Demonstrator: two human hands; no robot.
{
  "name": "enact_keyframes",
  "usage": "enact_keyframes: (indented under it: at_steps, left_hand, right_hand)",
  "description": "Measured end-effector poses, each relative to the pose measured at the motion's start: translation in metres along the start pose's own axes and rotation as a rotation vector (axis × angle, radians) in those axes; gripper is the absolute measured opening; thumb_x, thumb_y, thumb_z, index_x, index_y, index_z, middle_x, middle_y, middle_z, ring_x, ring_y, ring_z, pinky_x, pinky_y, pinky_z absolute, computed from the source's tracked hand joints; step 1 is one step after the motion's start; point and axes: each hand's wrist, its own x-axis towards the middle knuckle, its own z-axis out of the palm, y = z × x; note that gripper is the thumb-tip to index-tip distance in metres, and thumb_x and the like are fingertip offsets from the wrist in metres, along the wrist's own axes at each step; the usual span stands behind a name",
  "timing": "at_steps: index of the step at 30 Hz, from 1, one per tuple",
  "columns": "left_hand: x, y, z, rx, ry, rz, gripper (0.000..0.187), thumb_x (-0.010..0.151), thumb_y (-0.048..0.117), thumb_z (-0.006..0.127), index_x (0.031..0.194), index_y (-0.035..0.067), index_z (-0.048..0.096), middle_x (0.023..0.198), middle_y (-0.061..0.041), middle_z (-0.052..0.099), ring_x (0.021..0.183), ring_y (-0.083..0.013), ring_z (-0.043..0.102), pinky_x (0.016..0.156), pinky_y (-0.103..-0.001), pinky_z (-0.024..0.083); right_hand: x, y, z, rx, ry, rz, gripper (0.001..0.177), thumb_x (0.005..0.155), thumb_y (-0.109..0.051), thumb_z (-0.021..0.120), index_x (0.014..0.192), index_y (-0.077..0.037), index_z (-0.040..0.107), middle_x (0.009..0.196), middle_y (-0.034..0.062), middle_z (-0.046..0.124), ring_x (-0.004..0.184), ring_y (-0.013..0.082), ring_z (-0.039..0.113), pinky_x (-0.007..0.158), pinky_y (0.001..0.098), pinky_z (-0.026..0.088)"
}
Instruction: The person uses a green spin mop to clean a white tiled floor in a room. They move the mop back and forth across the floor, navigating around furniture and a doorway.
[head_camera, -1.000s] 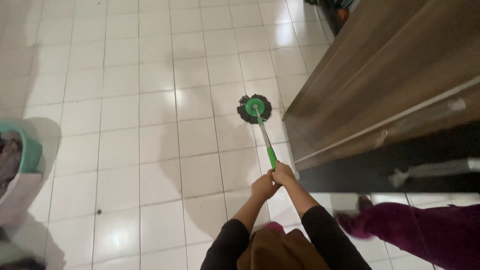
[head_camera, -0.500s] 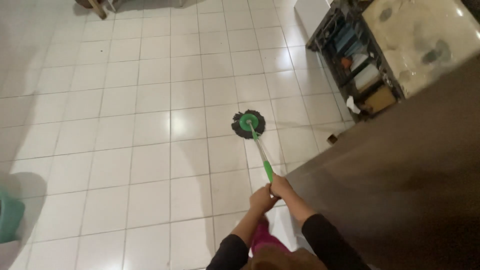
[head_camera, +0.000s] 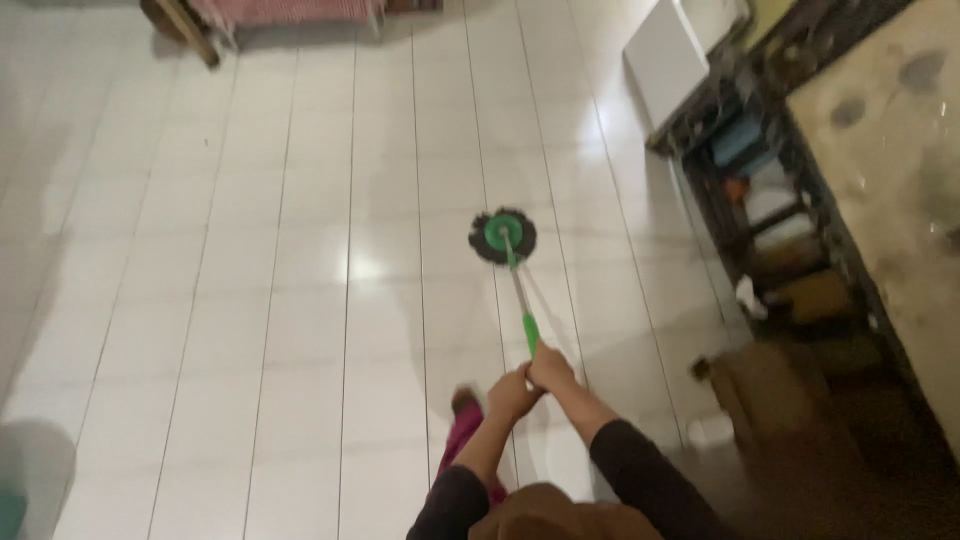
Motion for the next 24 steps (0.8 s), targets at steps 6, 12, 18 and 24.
enact_keyframes:
  at_steps: [6, 12, 18, 24]
  left_hand:
    - [0.116, 0.049, -0.151, 0.123, 0.006, 0.056, 0.075, 0.092, 0.042, 0.059, 0.159, 0.02, 0.035, 0.147, -0.011, 0.057, 0.138, -0.0329, 0.052, 0.11, -0.053, 0.044]
    - [0.224, 0.085, -0.223, 0.156, -0.095, 0.082, 0.076, 0.089, 0.052, 0.057, 0.156, 0.022, 0.039, 0.142, -0.007, 0.061, 0.136, -0.032, 0.054, 0.11, -0.054, 0.045]
    - [0.365, 0.128, -0.286, 0.147, -0.068, 0.115, 0.075, 0.086, 0.054, 0.062, 0.152, 0.021, 0.046, 0.139, -0.008, 0.064, 0.134, -0.0334, 0.055, 0.11, -0.054, 0.045]
    - [0.481, 0.198, -0.381, 0.09, 0.005, 0.099, 0.064, 0.088, 0.046, 0.061, 0.146, 0.019, 0.052, 0.133, -0.007, 0.067, 0.131, -0.0313, 0.058, 0.107, -0.05, 0.048]
  right_hand:
    - [0.185, -0.029, -0.062, -0.014, 0.078, -0.014, 0.051, 0.092, -0.031, 0.053, 0.13, 0.002, 0.061, 0.118, 0.0269, 0.07, 0.121, 0.047, 0.063, 0.102, 0.0576, 0.051]
    - [0.264, -0.081, -0.158, -0.123, 0.025, 0.041, 0.048, 0.083, -0.016, 0.054, 0.128, -0.002, 0.064, 0.124, 0.0203, 0.07, 0.125, 0.0431, 0.062, 0.108, 0.0544, 0.049]
    - [0.401, -0.089, -0.241, -0.1, 0.032, 0.008, 0.047, 0.083, -0.017, 0.054, 0.127, -0.004, 0.066, 0.122, 0.0202, 0.071, 0.123, 0.0433, 0.063, 0.106, 0.0528, 0.05]
    - [0.533, -0.124, -0.356, -0.162, 0.013, -0.042, 0.046, 0.081, -0.013, 0.055, 0.123, 0.0, 0.069, 0.118, 0.0231, 0.072, 0.12, 0.0434, 0.065, 0.104, 0.0497, 0.052]
